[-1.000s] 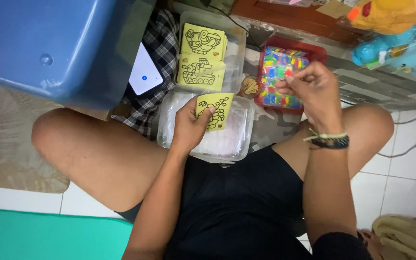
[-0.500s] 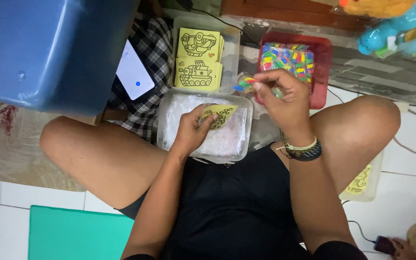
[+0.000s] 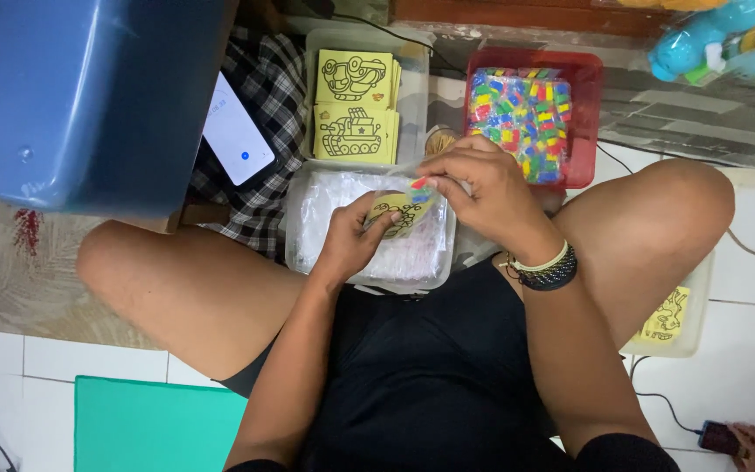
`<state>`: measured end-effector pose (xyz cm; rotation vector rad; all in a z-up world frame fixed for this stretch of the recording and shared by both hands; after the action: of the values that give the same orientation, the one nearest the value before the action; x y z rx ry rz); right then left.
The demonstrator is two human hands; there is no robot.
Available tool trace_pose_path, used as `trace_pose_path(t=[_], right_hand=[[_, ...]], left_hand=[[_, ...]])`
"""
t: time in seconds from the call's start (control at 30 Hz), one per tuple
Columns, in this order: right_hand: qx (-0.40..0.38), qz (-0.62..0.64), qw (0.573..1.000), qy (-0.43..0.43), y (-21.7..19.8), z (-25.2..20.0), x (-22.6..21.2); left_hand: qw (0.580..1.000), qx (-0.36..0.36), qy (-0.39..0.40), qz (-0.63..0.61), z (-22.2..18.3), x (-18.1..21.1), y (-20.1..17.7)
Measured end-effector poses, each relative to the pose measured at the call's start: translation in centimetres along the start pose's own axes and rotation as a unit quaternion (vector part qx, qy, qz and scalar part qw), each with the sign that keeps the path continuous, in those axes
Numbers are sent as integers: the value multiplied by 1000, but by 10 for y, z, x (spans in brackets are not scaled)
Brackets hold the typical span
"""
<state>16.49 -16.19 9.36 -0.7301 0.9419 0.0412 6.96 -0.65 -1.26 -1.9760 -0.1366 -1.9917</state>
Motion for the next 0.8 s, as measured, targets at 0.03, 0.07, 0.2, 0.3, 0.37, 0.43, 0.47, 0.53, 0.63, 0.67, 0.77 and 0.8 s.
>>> trace_pose_path(t=[0.03,0.07,0.2,0.3,0.37,0.43,0.47,0.53,0.63,0.67,0.77,0.8], right_hand=[[-2,0,1000,-1,2,1,-1],[-18,0,1000,0,5,1,-1],[-60,0,998,-7,19,2,0],[-31,54,998,27,10,9,-11],[30,75,996,41,1,10,1],[89,98,990,54,-9,9,15],[71,107,988,83,-7,6,26],[52,115,986,111,-2,1,33],[-8,226,958,175,18,-7,26],[-11,199,966,165,20,-6,22],[-10,168,976,138,30,-7,26],[-1,162,979,124,33,-7,30]], left_hand=[[1000,2,0,-1,0,-1,-1],[1000,-5,-12,-9,-1,-4,0],[999,-14,-30,-30,0,-4,1],[997,-3,-42,-67,0,2,1],[996,5,-47,-79,1,8,-3],[994,15,-52,-91,2,8,-7],[993,19,-50,-105,2,6,-8],[991,24,-48,-121,3,5,-10],[990,21,-44,-133,3,7,-10],[990,17,-38,-132,3,9,-10],[991,14,-26,-129,2,6,-10],[992,10,-20,-127,2,4,-10]])
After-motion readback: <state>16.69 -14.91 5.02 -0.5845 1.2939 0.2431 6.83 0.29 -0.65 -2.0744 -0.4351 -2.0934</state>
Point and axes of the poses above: each hand's wrist, its own z-axis towards the middle knuckle, its own y-axis out of the palm, x = y × z, the point moved 7 cm from there along z, towards the middle knuckle, and after that the axes turned 8 degrees about x, right-handed, at the moved point
